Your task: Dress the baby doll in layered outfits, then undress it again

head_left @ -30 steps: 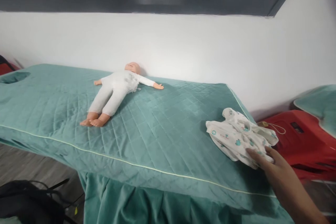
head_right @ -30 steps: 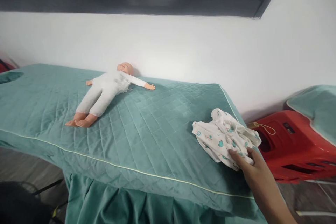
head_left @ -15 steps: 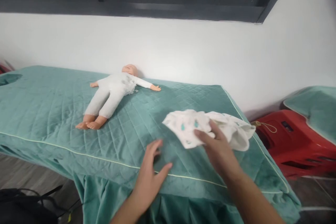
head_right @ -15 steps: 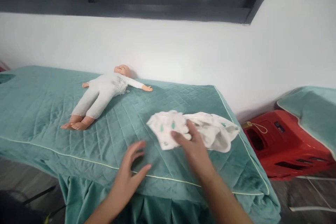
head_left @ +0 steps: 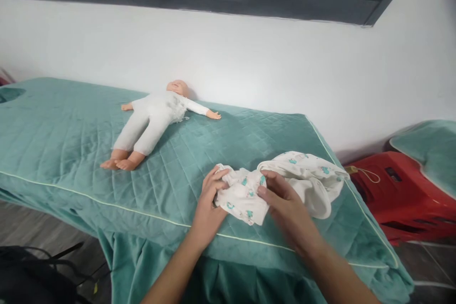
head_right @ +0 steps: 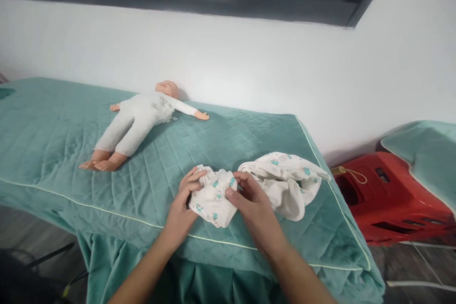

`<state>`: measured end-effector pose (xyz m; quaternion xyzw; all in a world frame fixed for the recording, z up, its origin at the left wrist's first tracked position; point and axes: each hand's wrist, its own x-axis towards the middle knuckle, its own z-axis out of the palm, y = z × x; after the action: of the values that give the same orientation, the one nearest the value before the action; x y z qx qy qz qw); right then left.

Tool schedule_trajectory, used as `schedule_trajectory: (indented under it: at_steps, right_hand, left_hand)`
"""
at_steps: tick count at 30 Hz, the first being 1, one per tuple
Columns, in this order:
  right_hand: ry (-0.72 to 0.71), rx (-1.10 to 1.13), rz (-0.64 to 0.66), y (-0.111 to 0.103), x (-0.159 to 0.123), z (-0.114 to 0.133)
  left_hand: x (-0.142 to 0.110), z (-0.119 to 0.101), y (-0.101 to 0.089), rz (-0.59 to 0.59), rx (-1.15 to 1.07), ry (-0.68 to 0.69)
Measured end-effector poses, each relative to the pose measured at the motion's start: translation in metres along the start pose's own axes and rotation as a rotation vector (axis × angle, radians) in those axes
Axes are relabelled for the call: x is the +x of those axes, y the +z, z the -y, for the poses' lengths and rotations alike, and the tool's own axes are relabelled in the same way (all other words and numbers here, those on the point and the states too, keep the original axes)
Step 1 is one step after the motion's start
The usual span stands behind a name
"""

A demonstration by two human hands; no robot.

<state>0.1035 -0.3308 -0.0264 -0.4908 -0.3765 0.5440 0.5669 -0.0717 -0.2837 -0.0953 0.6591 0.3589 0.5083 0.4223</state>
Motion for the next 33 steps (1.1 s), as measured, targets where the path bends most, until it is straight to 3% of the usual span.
schedule_trajectory:
  at_steps: [2, 6, 8, 12, 20, 23, 26, 28, 33]
  right_hand:
    - [-0.042, 0.054, -0.019, 0.001, 0.000, 0.003]
    - [-0.165, -0.058, -0.043, 0.001, -0.003, 0.003]
    - [-0.172, -0.160, -0.034, 0.001, -0.004, -0.001]
    - [-0.125, -0.373, 0.014, 0.002, -0.006, -0.014]
    - [-0.035, -0.340, 0.215, 0.027, 0.003, -0.036]
    - [-0.172, -0.576, 0.263, 0.041, 0.004, -0.044]
    - [-0.307, -0.896, 0.212, 0.050, 0.007, -0.049]
    - [-0.321, -0.954, 0.178, 0.049, 0.008, -0.045]
    - [-0.337, -0.702, 0.159, 0.020, 0.000, -0.012]
  left_hand:
    - [-0.001, 0.001, 0.000, -0.018, -0.158, -0.149]
    - [-0.003, 0.001, -0.005, -0.279, -0.549, -0.503]
    - [-0.002, -0.003, -0.007, -0.353, -0.697, -0.543]
    - [0.003, -0.011, -0.008, -0.379, -0.812, -0.487]
    - [-0.002, -0.010, -0.008, -0.312, -0.753, -0.487]
    - [-0.001, -0.008, -0.009, -0.302, -0.685, -0.542]
    - [-0.003, -0.006, -0.009, -0.245, -0.612, -0.535]
    - [-0.007, -0.006, -0.009, -0.175, -0.551, -0.503]
    - [-0.007, -0.011, -0.006, 0.049, -0.499, -0.471]
